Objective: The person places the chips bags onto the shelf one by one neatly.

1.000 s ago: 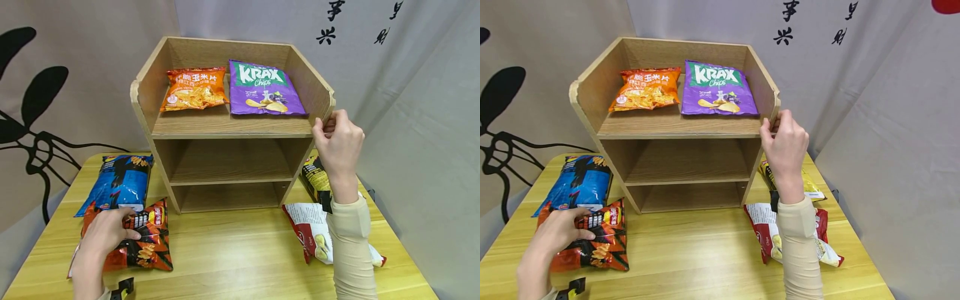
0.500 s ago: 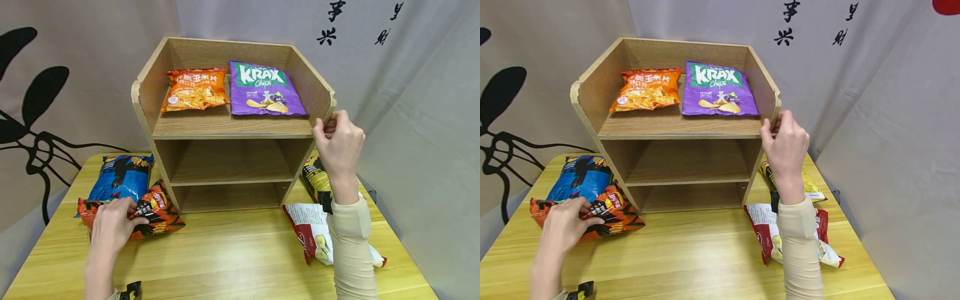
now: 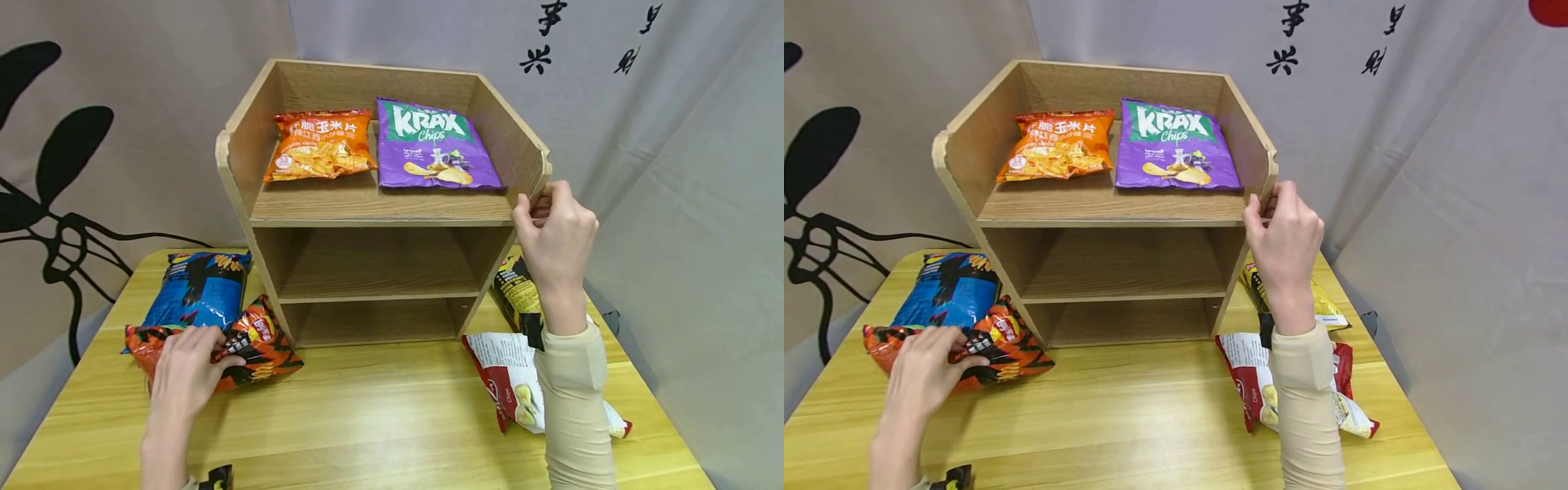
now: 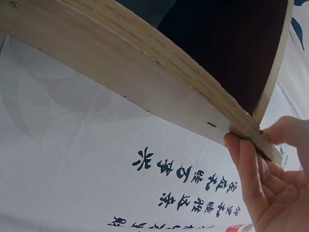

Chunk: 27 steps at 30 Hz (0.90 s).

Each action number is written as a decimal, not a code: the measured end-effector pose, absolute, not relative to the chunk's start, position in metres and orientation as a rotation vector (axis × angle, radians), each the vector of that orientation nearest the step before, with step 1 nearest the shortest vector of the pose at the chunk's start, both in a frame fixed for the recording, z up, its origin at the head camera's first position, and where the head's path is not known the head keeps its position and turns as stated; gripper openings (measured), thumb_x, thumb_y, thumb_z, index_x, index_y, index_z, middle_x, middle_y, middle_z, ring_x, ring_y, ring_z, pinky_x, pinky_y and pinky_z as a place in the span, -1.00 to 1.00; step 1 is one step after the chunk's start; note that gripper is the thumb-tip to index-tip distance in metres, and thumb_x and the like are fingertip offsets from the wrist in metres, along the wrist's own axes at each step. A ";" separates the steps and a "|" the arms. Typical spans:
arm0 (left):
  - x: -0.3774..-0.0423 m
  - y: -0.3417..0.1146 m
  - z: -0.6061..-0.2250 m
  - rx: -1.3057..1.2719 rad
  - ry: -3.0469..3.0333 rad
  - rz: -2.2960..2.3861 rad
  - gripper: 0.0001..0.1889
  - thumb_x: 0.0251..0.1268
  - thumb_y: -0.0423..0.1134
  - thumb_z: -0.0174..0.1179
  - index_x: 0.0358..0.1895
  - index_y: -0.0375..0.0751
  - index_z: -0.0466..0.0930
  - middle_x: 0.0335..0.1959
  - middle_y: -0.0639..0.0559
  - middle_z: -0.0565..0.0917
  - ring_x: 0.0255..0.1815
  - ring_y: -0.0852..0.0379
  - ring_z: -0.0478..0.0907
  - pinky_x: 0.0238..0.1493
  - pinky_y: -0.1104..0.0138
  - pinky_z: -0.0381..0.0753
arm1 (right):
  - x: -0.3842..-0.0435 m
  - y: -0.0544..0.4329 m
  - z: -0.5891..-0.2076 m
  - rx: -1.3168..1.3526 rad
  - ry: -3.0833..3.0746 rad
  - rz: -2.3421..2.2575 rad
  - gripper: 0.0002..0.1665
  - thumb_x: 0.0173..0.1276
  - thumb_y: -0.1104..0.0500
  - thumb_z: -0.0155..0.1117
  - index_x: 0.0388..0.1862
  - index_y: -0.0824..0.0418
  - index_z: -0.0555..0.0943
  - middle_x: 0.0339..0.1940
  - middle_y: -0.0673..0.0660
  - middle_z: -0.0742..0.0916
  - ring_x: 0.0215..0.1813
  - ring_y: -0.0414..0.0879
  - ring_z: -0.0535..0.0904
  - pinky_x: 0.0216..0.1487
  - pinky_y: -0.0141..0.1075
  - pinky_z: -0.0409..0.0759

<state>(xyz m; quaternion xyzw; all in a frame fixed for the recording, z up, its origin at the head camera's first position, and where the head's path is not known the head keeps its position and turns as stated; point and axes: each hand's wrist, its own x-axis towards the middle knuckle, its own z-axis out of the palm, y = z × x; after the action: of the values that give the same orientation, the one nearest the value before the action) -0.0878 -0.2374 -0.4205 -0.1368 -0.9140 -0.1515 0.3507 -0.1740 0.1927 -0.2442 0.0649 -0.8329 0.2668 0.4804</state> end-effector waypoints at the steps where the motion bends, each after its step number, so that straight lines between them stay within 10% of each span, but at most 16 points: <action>1: -0.087 -0.237 -0.421 -0.367 -2.350 -0.389 -0.56 -0.21 0.05 0.25 -0.55 -0.32 0.44 -0.63 -0.12 0.58 -0.51 -0.05 0.46 -0.30 0.09 0.35 | -0.174 0.192 -0.244 0.156 -2.029 0.661 -0.73 0.21 0.25 0.15 -0.38 0.52 0.54 -0.53 0.38 0.72 -0.52 0.19 0.66 -0.44 -0.07 0.57; 4: -0.084 -0.237 -0.422 -0.373 -2.336 -0.374 -0.52 -0.21 0.12 0.18 -0.56 -0.33 0.43 -0.64 -0.12 0.56 -0.52 -0.06 0.44 -0.34 0.12 0.33 | -0.173 0.192 -0.244 0.156 -2.033 0.652 -0.73 0.22 0.25 0.14 -0.38 0.52 0.54 -0.53 0.38 0.73 -0.52 0.18 0.67 -0.44 -0.09 0.56; 9: -0.078 -0.234 -0.413 -0.228 -2.553 -0.392 -0.35 -0.59 -0.21 0.59 -0.25 -0.43 0.52 -0.48 -0.26 0.65 -0.45 -0.18 0.55 -0.29 0.01 0.47 | -0.173 0.193 -0.244 0.155 -2.039 0.632 -0.73 0.23 0.24 0.14 -0.37 0.51 0.54 -0.53 0.36 0.73 -0.52 0.16 0.68 -0.45 -0.12 0.55; 13: -0.075 -0.230 -0.402 -0.105 -2.856 -0.407 -0.13 -0.36 -0.18 0.57 0.15 -0.50 0.40 -0.12 -0.47 0.56 -0.10 -0.41 0.49 -0.08 -0.23 0.42 | -0.174 0.193 -0.244 0.155 -2.045 0.639 -0.72 0.23 0.24 0.15 -0.37 0.52 0.54 -0.52 0.38 0.73 -0.51 0.18 0.67 -0.43 -0.09 0.57; 20: -0.068 -0.226 -0.392 -0.059 -3.101 -0.405 -0.10 -0.35 -0.27 0.52 0.22 -0.47 0.29 0.18 -0.56 0.29 0.22 -0.50 0.08 0.11 -0.37 0.07 | -0.173 0.192 -0.244 0.150 -2.046 0.667 -0.73 0.22 0.25 0.14 -0.36 0.52 0.53 -0.51 0.38 0.73 -0.50 0.18 0.68 -0.43 -0.09 0.56; 27: -0.069 -0.226 -0.385 -0.029 -3.295 -0.416 -0.02 -0.33 -0.33 0.50 0.31 -0.44 0.19 0.21 -0.58 0.37 0.17 -0.48 0.33 0.15 -0.41 -0.09 | -0.174 0.193 -0.244 0.156 -2.040 0.654 -0.73 0.22 0.25 0.14 -0.37 0.52 0.53 -0.51 0.37 0.73 -0.50 0.18 0.68 -0.43 -0.08 0.57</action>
<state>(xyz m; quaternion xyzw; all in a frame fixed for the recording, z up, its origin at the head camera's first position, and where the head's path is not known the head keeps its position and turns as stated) -0.0692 -0.2257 -0.3845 -0.0088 -0.9881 -0.1248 -0.0899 -0.1739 0.1926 -0.2440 0.0639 -0.8350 0.2677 0.4765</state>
